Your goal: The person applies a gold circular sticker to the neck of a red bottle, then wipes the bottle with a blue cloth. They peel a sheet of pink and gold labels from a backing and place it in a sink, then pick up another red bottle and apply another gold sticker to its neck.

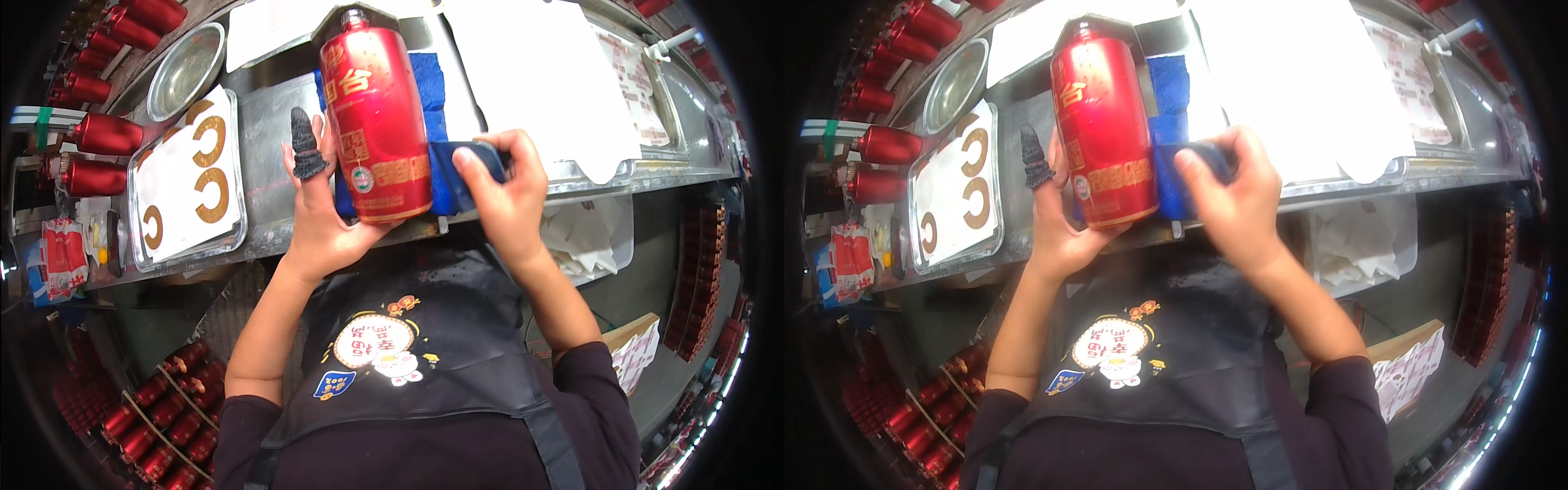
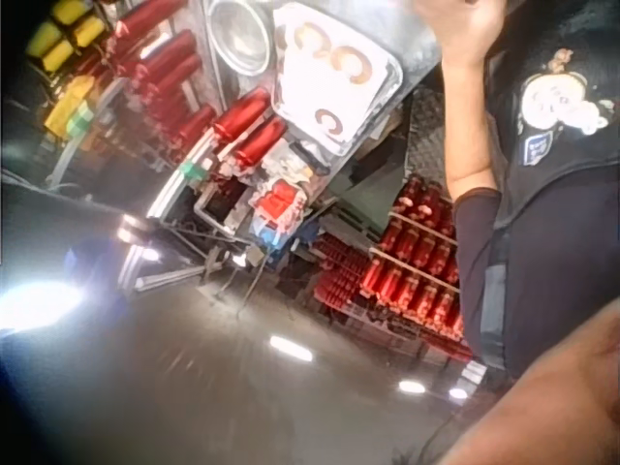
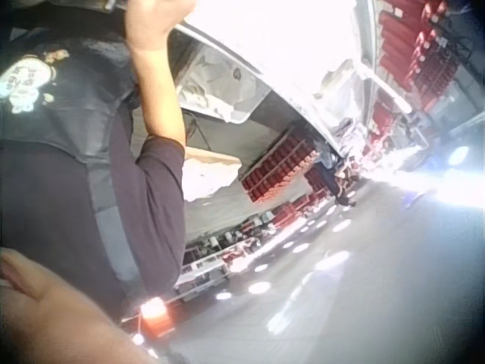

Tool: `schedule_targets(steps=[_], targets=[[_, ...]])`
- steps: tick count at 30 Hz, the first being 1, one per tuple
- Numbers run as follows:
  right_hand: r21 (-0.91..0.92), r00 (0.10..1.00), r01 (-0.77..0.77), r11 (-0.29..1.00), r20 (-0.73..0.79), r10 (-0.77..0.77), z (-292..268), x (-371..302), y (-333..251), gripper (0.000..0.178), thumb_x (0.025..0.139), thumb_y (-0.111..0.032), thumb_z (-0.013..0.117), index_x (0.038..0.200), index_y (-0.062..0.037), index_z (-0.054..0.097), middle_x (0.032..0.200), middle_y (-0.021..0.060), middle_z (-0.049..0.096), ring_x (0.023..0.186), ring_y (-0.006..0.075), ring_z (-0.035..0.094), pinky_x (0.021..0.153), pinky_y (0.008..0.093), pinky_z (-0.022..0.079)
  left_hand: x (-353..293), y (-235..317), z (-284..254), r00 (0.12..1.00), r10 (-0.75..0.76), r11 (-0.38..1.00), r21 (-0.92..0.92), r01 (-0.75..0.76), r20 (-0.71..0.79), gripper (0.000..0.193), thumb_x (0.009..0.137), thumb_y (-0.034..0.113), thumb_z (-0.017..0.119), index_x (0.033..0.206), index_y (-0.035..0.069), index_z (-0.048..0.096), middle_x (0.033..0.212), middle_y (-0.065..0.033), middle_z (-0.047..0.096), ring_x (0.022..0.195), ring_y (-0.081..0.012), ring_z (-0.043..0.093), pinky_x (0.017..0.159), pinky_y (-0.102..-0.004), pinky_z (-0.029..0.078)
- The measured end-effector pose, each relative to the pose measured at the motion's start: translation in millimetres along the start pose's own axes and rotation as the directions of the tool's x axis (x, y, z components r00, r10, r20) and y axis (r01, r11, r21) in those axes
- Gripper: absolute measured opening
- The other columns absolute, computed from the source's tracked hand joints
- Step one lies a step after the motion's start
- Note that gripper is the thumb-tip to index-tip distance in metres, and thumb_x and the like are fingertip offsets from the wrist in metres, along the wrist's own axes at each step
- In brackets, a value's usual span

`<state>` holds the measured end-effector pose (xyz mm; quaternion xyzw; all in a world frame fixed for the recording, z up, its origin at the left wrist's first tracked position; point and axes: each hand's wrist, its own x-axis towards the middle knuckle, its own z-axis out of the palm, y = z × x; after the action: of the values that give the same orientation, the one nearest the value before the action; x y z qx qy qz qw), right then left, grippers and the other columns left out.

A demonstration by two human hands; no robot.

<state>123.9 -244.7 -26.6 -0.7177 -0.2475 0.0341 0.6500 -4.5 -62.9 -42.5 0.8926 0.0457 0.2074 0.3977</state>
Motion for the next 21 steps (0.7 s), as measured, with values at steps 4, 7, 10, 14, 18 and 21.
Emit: schedule_targets(steps=[4, 7, 10, 14, 18, 21], targets=[[0.001, 0.986, 0.156, 0.988, 0.058, -0.156, 7, -4, -8, 0.02, 0.09, -0.012, 0.074, 0.1, 0.0013, 0.063, 0.088, 0.0063, 0.067, 0.077, 0.0099, 0.062, 0.07, 0.0246, 0.051, -6, 0, -2, 0.997, -0.077, 0.996, 0.039, 0.076, 0.019, 0.124, 0.069, 0.029, 0.09, 0.155, -0.004, 0.008, 0.156, -0.0245, 0.035, 0.148, -0.0343, 0.028, 0.12, -0.0504, 0.012], [0.096, 0.977, -0.203, 0.975, -0.043, 0.207, 10, 7, -9, 0.017, 0.091, -0.012, 0.074, 0.094, 0.0006, 0.062, 0.086, 0.0048, 0.067, 0.076, 0.0086, 0.06, 0.07, 0.0231, 0.05, -8, 1, -2, 0.998, -0.057, 0.992, 0.113, 0.058, -0.007, 0.129, 0.068, 0.022, 0.092, 0.155, -0.004, 0.0, 0.155, -0.0256, 0.035, 0.146, -0.0325, 0.034, 0.12, -0.0459, 0.025], [0.047, 0.966, 0.245, 0.968, 0.067, -0.248, 9, 9, -17, 0.018, 0.089, -0.011, 0.076, 0.095, -0.0009, 0.062, 0.084, 0.0015, 0.064, 0.076, 0.0074, 0.059, 0.069, 0.0223, 0.049, -7, -1, 0, 0.993, -0.116, 0.992, -0.045, 0.116, 0.014, 0.122, 0.069, 0.03, 0.091, 0.155, -0.002, 0.01, 0.156, -0.0235, 0.035, 0.149, -0.0329, 0.028, 0.12, -0.0511, 0.014], [0.089, 0.992, -0.098, 0.991, -0.076, 0.105, 12, 12, -21, 0.016, 0.091, -0.01, 0.073, 0.096, -0.0002, 0.061, 0.083, 0.0032, 0.063, 0.073, 0.0083, 0.06, 0.064, 0.0217, 0.049, -5, -2, 4, 0.994, 0.022, 0.982, 0.187, -0.002, -0.103, 0.114, 0.069, 0.04, 0.087, 0.156, 0.006, 0.021, 0.152, -0.019, 0.042, 0.148, -0.0348, 0.029, 0.115, -0.0666, -0.004], [0.03, 0.977, 0.181, 0.983, 0.113, -0.183, 16, 10, -14, 0.019, 0.091, -0.01, 0.074, 0.101, 0.0003, 0.061, 0.09, 0.001, 0.063, 0.079, 0.0049, 0.055, 0.071, 0.0197, 0.047, -5, 5, 0, 0.99, 0.034, 0.979, 0.204, -0.005, -0.137, 0.102, 0.071, 0.039, 0.086, 0.15, 0.002, 0.033, 0.152, -0.0217, 0.043, 0.146, -0.0382, 0.034, 0.116, -0.0658, 0.0], [-0.018, 0.996, -0.021, 1.0, -0.084, 0.02, 17, 6, -9, 0.017, 0.091, -0.007, 0.074, 0.099, 0.0014, 0.062, 0.092, 0.0028, 0.063, 0.082, 0.0066, 0.056, 0.075, 0.0201, 0.048, -2, 15, -2, 0.959, 0.131, 0.97, 0.231, -0.072, -0.252, 0.085, 0.066, 0.032, 0.086, 0.138, 0.005, 0.05, 0.143, -0.0212, 0.051, 0.144, -0.0404, 0.036, 0.114, -0.0715, 0.007]])
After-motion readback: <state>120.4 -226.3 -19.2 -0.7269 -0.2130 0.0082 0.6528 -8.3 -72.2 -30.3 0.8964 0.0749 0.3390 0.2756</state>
